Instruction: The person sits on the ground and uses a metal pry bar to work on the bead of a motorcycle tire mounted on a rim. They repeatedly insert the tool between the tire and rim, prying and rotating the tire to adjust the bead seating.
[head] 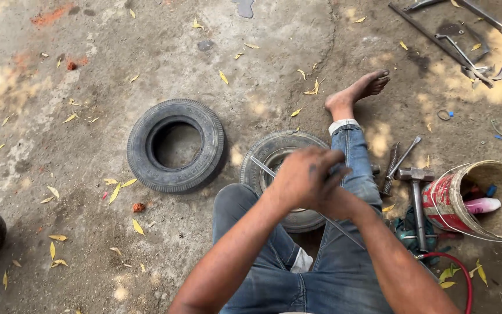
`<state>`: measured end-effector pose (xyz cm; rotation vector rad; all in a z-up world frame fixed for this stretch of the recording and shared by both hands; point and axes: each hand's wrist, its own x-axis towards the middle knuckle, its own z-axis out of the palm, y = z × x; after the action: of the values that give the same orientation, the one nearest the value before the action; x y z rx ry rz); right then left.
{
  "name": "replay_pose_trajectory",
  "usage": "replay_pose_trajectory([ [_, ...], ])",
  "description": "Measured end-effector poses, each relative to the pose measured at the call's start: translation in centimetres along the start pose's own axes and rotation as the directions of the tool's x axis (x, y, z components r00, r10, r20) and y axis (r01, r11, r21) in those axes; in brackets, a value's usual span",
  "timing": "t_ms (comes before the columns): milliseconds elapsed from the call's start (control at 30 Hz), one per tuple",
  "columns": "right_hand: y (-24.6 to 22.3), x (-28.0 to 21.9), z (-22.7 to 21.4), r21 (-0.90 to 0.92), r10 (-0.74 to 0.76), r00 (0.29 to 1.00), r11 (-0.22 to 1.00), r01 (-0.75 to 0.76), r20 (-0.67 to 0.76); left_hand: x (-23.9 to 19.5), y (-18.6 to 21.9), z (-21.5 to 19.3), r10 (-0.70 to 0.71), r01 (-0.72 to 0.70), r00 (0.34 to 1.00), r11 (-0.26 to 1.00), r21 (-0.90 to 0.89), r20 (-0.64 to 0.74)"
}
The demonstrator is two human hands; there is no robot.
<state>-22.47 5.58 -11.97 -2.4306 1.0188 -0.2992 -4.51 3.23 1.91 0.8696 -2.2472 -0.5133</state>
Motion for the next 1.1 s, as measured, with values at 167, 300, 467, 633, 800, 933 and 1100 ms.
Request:
replay_pose_trajectory([
  [167,-11.5,-4.7,-0.1,0.108,0.385,0.836,0.921,-0.374,-0.390,1.0,-10.8,1.5,-0.494,0.396,0.828,0.849,0.349,0.264],
  [300,-13.7,-5.6,-0.9,0.125,0.525,0.691,0.831,-0.542,-0.497,-0.8,-12.7,3.5,-0.542,0.458,0.650,0.839,0.294,0.533],
  [467,-3.8,-2.6,-6.1,0.058,0.527,0.656,0.801,-0.596,-0.540,-5.0,-5.3,3.8,-0.459,0.480,0.823,0.877,0.024,0.335],
  [633,-1.3,9.3,-9.7,0.123,0.262,0.935,0.963,-0.238,-0.240,-10.4,-0.7,7.9,-0.317,0.364,0.927,0.888,-0.280,0.202],
  [800,-11.5,16.3,-6.6,-0.246,0.133,0.939,0.968,-0.055,0.316,-6.6,-7.1,13.1,-0.083,0.060,0.995,0.940,-0.336,-0.054],
  [933,-18.1,9.2,-2.2,-0.349,-0.017,0.997,0.936,0.044,0.081,-5.3,-9.2,14.1,-0.406,0.381,0.913,0.883,-0.272,-0.039],
  [1100,-15.9,-2.9,-1.1,-0.346,0.158,0.886,0.880,-0.327,-0.437,-7.2,-7.5,11.4,-0.354,0.299,0.935,0.760,-0.577,0.018],
])
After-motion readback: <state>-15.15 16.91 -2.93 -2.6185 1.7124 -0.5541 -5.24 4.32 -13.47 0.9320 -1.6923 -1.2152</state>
